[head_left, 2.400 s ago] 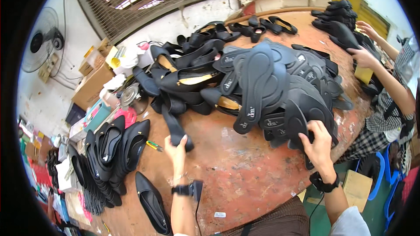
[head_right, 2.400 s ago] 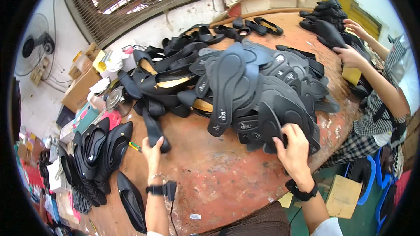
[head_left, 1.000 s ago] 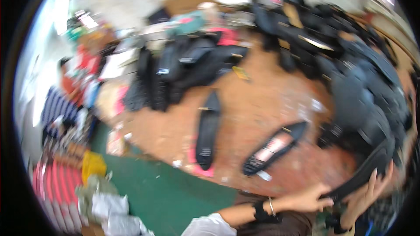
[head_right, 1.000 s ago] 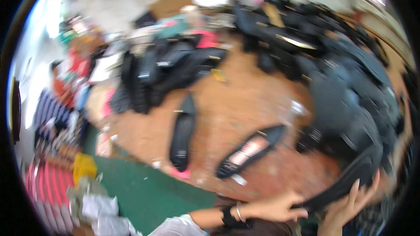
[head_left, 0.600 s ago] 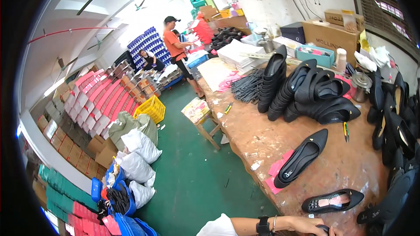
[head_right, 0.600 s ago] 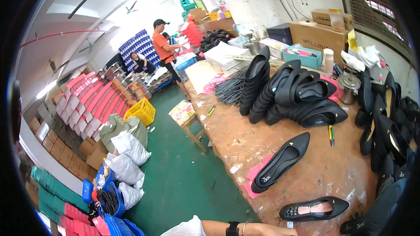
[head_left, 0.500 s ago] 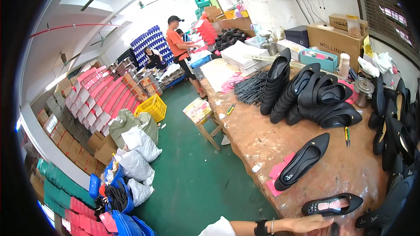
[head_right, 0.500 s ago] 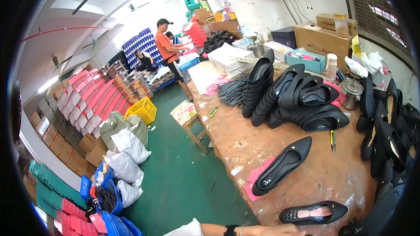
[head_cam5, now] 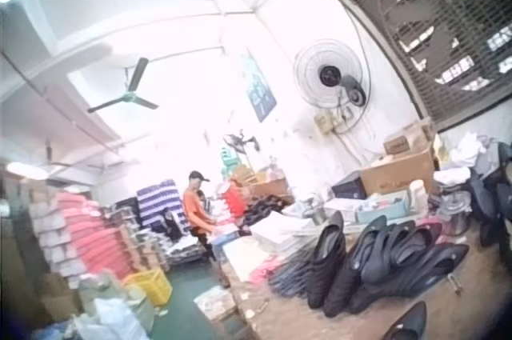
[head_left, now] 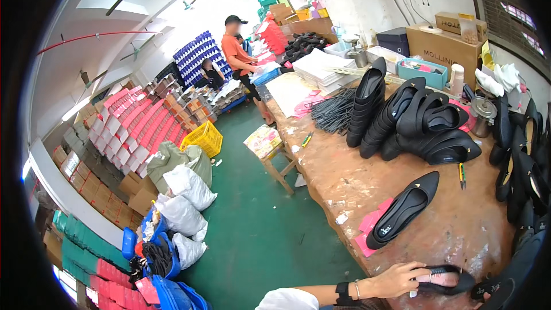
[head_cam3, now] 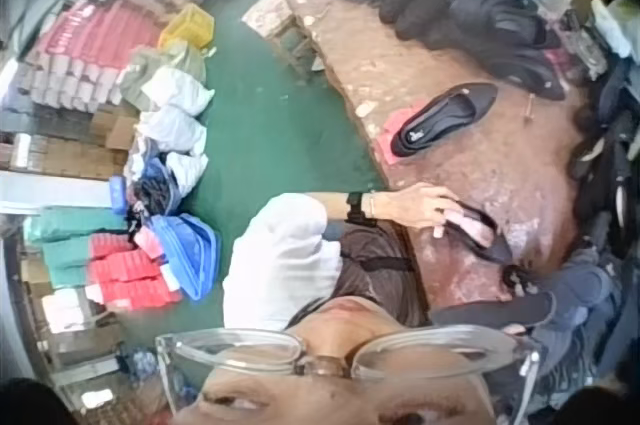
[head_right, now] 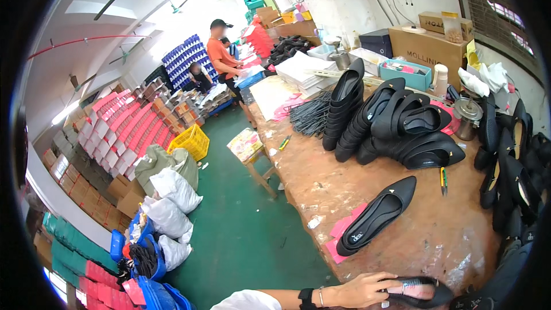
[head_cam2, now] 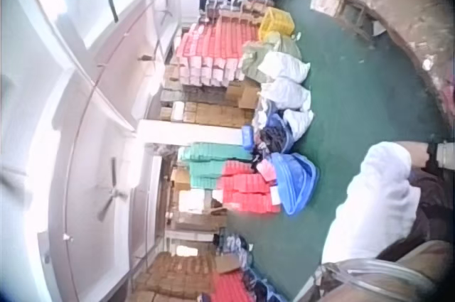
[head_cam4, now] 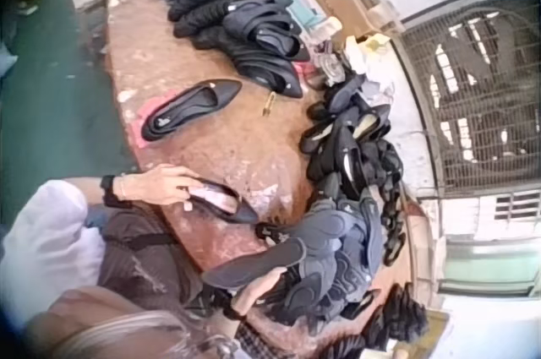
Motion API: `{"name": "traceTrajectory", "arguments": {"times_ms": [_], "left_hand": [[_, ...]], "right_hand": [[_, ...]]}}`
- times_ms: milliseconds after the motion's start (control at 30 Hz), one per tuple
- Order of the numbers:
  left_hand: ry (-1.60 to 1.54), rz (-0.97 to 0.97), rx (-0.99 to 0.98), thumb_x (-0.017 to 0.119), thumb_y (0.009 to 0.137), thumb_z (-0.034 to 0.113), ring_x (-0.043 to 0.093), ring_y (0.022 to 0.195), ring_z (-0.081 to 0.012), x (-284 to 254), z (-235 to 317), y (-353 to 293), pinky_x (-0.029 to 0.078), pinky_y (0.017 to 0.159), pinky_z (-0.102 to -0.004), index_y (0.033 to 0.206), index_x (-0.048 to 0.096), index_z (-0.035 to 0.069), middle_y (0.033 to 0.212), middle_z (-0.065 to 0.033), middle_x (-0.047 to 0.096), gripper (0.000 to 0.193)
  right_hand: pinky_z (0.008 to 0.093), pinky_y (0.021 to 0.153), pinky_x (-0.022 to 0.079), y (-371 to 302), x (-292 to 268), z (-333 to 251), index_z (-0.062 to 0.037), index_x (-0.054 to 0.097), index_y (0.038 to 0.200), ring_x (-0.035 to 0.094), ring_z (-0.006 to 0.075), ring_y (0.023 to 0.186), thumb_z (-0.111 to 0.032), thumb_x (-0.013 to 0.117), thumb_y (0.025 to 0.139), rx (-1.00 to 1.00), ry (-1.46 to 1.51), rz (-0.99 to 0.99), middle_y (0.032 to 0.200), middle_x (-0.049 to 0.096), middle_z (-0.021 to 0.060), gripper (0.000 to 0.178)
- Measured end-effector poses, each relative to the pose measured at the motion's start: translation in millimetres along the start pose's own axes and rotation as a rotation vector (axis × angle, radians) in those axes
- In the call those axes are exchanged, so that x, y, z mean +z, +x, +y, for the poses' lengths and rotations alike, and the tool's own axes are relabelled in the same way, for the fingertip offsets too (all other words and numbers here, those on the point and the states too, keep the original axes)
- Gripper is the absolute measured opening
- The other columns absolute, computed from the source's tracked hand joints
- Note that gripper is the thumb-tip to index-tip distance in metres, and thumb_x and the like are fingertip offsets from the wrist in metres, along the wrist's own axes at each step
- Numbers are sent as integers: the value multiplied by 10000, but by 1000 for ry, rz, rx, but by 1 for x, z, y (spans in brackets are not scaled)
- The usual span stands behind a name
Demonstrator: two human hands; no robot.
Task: The person assembles black flat shoes by inserting insoles into the shoe uppers. They pick up a shoe upper and an insole, press the insole into the upper, and then place the finished shoe on a stack. The person occasionally wipes the insole with a white cloth before insertion.
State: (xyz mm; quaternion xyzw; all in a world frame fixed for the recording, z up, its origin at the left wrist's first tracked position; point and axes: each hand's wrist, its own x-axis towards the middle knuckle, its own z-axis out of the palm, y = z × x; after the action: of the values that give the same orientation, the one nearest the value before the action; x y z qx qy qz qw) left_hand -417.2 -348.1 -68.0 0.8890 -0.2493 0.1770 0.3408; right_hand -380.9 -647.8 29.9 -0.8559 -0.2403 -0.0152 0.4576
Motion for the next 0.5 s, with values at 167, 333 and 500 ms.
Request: {"name": "traceTrajectory", "arguments": {"times_ms": [167,333,500], "left_hand": [[-16,-101,-40,775,679,147,436,1323,-400,-24,15,-26,460,1025,-482,1087,622,-13,1460,-203,414,464],[7,95,-141,776,757,234,430,1340,-393,-20,13,-46,418,1070,-477,1366,503,71,1507,-215,369,687],[-110,234,-196,879,713,369,392,1382,-434,-16,5,-39,390,1085,-529,1547,253,198,1522,-252,336,1056]], "right_hand": [[500,940,448,4,-6,-4,8,558,1348,545,446,1107,-273,631,916,-317,-432,-148,1288,559,259,520],[532,1015,389,2,59,-9,-67,691,1170,564,357,1109,-226,679,832,-343,-448,-288,1217,621,154,373],[458,963,419,37,118,-12,-94,767,796,609,301,1022,-147,772,596,-240,-148,-180,1050,691,97,207]]}}
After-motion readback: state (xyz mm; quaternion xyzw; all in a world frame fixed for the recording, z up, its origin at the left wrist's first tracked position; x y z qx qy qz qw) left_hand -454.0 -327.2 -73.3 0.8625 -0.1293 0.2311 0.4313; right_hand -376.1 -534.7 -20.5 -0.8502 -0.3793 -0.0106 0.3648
